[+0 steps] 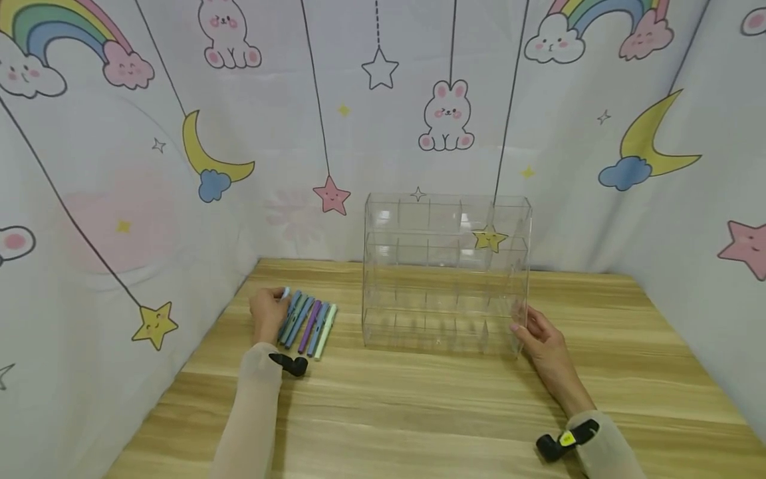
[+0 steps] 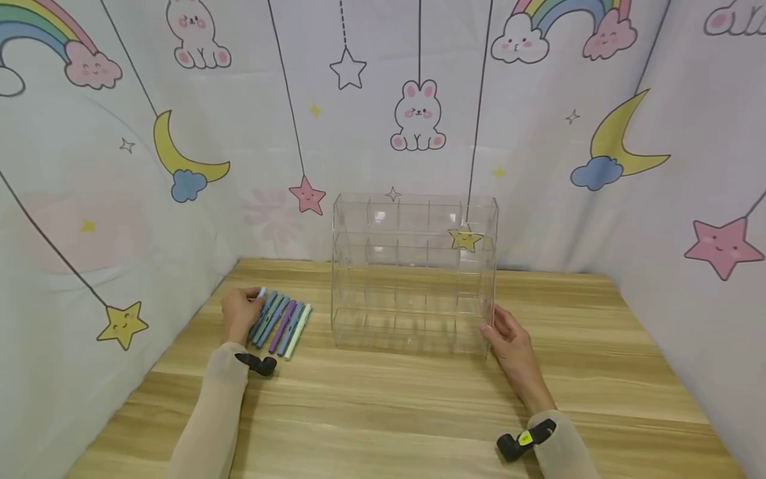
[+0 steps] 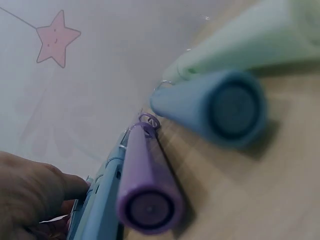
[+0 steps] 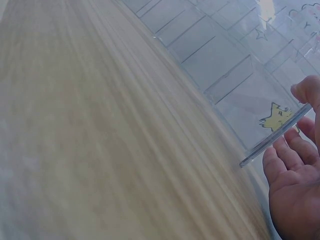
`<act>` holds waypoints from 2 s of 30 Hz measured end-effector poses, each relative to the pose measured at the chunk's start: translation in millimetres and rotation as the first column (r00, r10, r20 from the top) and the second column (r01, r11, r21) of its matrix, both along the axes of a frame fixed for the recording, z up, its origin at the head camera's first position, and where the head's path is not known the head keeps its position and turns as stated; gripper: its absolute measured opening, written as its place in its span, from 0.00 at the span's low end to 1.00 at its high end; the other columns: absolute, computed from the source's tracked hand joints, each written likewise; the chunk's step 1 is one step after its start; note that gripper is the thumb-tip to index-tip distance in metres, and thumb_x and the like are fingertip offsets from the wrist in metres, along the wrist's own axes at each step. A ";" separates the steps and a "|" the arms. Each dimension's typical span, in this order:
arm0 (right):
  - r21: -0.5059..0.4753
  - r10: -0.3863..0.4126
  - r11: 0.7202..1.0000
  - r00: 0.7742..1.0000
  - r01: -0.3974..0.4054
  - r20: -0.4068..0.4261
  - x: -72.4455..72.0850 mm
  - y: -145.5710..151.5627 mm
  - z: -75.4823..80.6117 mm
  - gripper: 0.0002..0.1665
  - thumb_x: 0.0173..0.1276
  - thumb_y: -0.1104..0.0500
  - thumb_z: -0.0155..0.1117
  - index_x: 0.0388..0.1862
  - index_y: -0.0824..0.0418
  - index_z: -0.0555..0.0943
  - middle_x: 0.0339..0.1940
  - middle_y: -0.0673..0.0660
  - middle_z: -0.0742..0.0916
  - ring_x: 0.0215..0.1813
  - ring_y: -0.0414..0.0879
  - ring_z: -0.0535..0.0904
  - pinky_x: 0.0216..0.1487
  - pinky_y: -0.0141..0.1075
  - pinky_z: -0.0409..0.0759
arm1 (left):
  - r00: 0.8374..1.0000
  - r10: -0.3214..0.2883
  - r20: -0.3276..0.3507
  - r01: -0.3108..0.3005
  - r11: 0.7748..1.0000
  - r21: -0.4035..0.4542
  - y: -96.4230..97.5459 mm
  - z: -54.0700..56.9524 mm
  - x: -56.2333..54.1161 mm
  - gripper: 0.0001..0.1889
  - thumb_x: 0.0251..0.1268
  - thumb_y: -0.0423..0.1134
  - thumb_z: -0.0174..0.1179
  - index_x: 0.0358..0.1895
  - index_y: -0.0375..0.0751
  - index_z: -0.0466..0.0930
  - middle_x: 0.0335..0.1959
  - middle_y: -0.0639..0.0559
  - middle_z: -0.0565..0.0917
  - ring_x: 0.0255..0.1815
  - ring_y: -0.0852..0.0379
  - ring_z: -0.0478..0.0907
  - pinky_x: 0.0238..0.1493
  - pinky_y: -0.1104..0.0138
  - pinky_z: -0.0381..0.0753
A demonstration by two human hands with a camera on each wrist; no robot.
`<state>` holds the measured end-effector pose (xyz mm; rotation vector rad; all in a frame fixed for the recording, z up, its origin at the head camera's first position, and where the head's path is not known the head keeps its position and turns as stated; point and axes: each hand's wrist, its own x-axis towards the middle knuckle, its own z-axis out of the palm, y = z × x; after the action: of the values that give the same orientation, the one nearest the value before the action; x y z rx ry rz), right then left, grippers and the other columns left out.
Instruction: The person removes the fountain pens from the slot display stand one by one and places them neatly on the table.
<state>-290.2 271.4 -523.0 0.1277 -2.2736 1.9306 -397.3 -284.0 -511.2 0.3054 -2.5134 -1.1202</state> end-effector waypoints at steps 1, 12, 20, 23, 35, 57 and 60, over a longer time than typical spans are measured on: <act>0.001 -0.002 1.000 1.000 0.002 -0.001 0.0 0.1 -0.2 0.40 0.84 0.53 0.62 0.87 0.62 0.61 0.82 0.72 0.70 0.64 0.16 0.76 0.60 0.15 0.78 | 1.000 0.002 -0.001 -0.002 1.000 0.003 0.2 -0.1 -0.8 0.19 0.74 0.32 0.63 0.63 0.25 0.84 0.53 0.27 0.89 0.54 0.29 0.86 0.56 0.45 0.86; 0.015 -0.009 1.000 1.000 0.009 0.000 -0.4 1.0 -0.3 0.39 0.84 0.52 0.62 0.86 0.63 0.62 0.81 0.73 0.72 0.64 0.17 0.77 0.59 0.16 0.79 | 1.000 0.016 0.016 -0.016 1.000 0.023 3.6 3.4 -0.5 0.20 0.78 0.32 0.60 0.67 0.26 0.82 0.58 0.26 0.87 0.63 0.28 0.80 0.68 0.42 0.77; 0.003 0.002 1.000 1.000 -0.002 0.006 -0.6 0.9 -1.6 0.40 0.85 0.53 0.61 0.87 0.63 0.60 0.83 0.74 0.69 0.64 0.16 0.76 0.60 0.15 0.78 | 1.000 -0.008 -0.014 0.008 1.000 0.004 4.2 3.5 -1.1 0.18 0.78 0.32 0.60 0.64 0.26 0.84 0.58 0.27 0.87 0.62 0.29 0.79 0.72 0.41 0.69; 0.000 0.002 1.000 1.000 -0.002 0.007 -0.2 0.4 -1.6 0.40 0.85 0.53 0.61 0.87 0.62 0.60 0.83 0.73 0.70 0.64 0.16 0.75 0.60 0.15 0.77 | 0.999 -0.017 -0.027 0.016 1.000 -0.025 3.8 2.8 -3.4 0.17 0.79 0.32 0.60 0.63 0.26 0.84 0.56 0.26 0.88 0.57 0.29 0.83 0.72 0.41 0.71; -0.027 0.013 1.000 1.000 -0.013 0.002 0.1 0.7 -0.8 0.40 0.84 0.53 0.61 0.87 0.62 0.60 0.84 0.72 0.68 0.65 0.15 0.74 0.61 0.14 0.76 | 0.998 0.030 -0.051 -0.030 1.000 0.006 4.6 3.8 -4.8 0.18 0.77 0.32 0.58 0.63 0.28 0.85 0.59 0.27 0.87 0.57 0.32 0.80 0.62 0.42 0.76; -0.023 -0.105 0.994 0.990 0.103 -0.096 -1.5 8.7 4.1 0.36 0.83 0.54 0.63 0.84 0.62 0.66 0.75 0.63 0.82 0.60 0.18 0.81 0.56 0.17 0.82 | 0.896 -0.247 -0.368 0.195 0.966 -0.172 39.0 63.4 -5.9 0.24 0.83 0.38 0.50 0.76 0.34 0.73 0.74 0.26 0.73 0.76 0.25 0.67 0.79 0.32 0.61; -0.103 -0.240 0.969 0.954 0.224 -0.180 -2.0 11.1 5.3 0.28 0.82 0.57 0.65 0.75 0.65 0.76 0.57 0.48 0.93 0.50 0.25 0.89 0.49 0.21 0.87 | 0.893 -0.273 -0.357 0.211 0.956 -0.202 51.9 74.7 -5.0 0.27 0.84 0.42 0.49 0.80 0.38 0.68 0.80 0.29 0.66 0.81 0.26 0.61 0.80 0.29 0.55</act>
<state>-292.1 282.5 -517.6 0.0318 -1.9866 1.8025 -402.3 -232.1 -436.6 -0.2591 -2.3064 -0.9472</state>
